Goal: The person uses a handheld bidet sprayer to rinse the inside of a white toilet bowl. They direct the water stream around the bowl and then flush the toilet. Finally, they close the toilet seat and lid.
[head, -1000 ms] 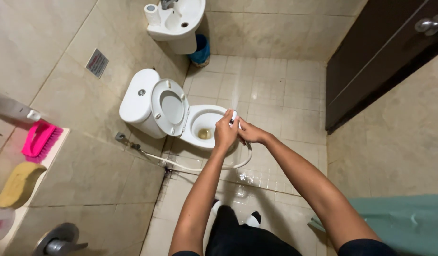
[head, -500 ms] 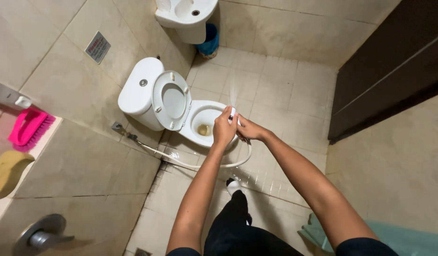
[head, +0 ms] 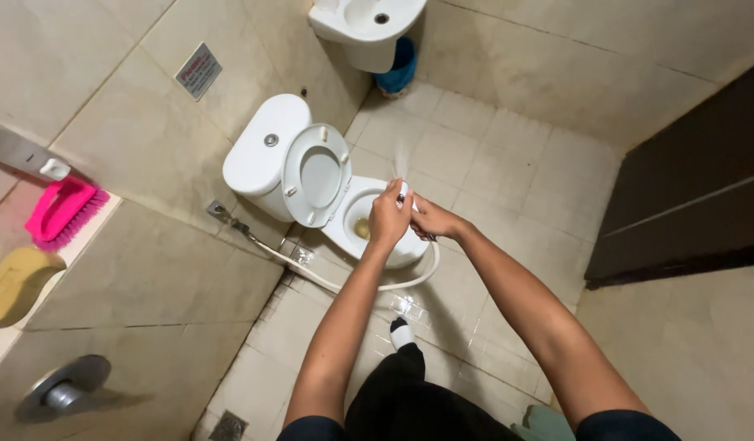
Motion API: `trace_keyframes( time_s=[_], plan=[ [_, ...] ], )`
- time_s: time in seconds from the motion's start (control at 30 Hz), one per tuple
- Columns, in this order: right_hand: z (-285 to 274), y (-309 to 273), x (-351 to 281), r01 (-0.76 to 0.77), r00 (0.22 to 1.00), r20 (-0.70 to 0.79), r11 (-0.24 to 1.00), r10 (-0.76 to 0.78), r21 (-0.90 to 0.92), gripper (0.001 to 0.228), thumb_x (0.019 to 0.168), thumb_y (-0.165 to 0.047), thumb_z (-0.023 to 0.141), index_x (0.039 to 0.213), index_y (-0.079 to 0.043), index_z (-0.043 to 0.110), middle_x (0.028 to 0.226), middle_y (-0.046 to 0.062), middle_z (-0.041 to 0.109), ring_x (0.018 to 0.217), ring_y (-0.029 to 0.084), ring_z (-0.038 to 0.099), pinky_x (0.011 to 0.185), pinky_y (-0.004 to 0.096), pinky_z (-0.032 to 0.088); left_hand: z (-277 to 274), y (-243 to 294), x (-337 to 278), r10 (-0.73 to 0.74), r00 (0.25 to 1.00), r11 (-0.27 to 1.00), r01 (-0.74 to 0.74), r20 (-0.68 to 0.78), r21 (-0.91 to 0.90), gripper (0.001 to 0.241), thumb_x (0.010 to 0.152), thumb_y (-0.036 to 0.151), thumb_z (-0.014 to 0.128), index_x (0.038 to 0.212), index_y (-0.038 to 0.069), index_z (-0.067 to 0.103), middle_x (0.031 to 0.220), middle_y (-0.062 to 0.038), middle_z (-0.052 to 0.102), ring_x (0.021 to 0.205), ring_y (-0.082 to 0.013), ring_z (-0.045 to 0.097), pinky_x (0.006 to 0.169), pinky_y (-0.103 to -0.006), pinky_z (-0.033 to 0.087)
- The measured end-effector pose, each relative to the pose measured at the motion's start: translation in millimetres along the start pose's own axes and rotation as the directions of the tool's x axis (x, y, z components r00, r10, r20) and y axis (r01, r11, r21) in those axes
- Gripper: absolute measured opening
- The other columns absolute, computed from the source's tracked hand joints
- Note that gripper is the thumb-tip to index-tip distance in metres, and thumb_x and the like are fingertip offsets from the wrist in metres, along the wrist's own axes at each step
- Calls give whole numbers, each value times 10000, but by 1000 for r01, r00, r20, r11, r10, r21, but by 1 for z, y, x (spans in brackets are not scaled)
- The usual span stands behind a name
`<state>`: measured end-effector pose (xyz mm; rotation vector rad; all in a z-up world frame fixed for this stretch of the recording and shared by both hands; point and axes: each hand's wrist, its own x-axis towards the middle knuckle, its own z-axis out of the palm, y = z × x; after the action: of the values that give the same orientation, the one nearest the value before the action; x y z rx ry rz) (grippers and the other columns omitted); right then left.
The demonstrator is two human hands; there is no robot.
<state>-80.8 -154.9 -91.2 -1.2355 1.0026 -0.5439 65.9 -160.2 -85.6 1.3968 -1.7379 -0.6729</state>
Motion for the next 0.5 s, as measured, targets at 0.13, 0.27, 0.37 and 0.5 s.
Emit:
trace_keyframes(
  time_s=[0.13, 0.27, 0.37, 0.5],
  plan=[
    [-3, -17, 20, -35, 999, 33, 999, 35, -1, 272, 1071, -215, 365, 1323, -115, 384, 611, 14, 415, 484, 122, 401, 454, 315, 409, -5, -15, 18, -31, 999, 999, 30, -25, -17, 434, 949, 237, 669, 1281, -41, 656, 1318, -236, 659, 985, -370, 737, 871, -425, 587],
    [-7, -35, 40, -55, 997, 48, 997, 57, -52, 274, 1064, -212, 377, 1320, -117, 402, 624, 5, 433, 495, 115, 415, 454, 314, 399, -12, -24, 37, -43, 998, 999, 43, -48, -5, 441, 945, 225, 669, 1290, -47, 648, 1318, -250, 650, 984, -376, 737, 873, -428, 586],
    [-6, -43, 51, -50, 996, 64, 995, 55, -89, 284, 1057, -215, 385, 1326, -125, 401, 621, 9, 443, 496, 118, 432, 457, 316, 413, -24, -19, 43, -63, 996, 998, 62, -56, -11, 439, 944, 224, 662, 1289, -47, 647, 1323, -249, 652, 996, -382, 735, 873, -426, 588],
    [-10, -38, 72, -39, 996, 73, 986, 51, -159, 282, 1056, -215, 398, 1314, -103, 393, 624, 22, 476, 503, 126, 472, 468, 320, 442, -29, -31, 52, -29, 994, 999, 31, -109, 10, 426, 958, 229, 669, 1278, -51, 659, 1321, -263, 649, 1068, -401, 718, 906, -425, 589]
  ],
)
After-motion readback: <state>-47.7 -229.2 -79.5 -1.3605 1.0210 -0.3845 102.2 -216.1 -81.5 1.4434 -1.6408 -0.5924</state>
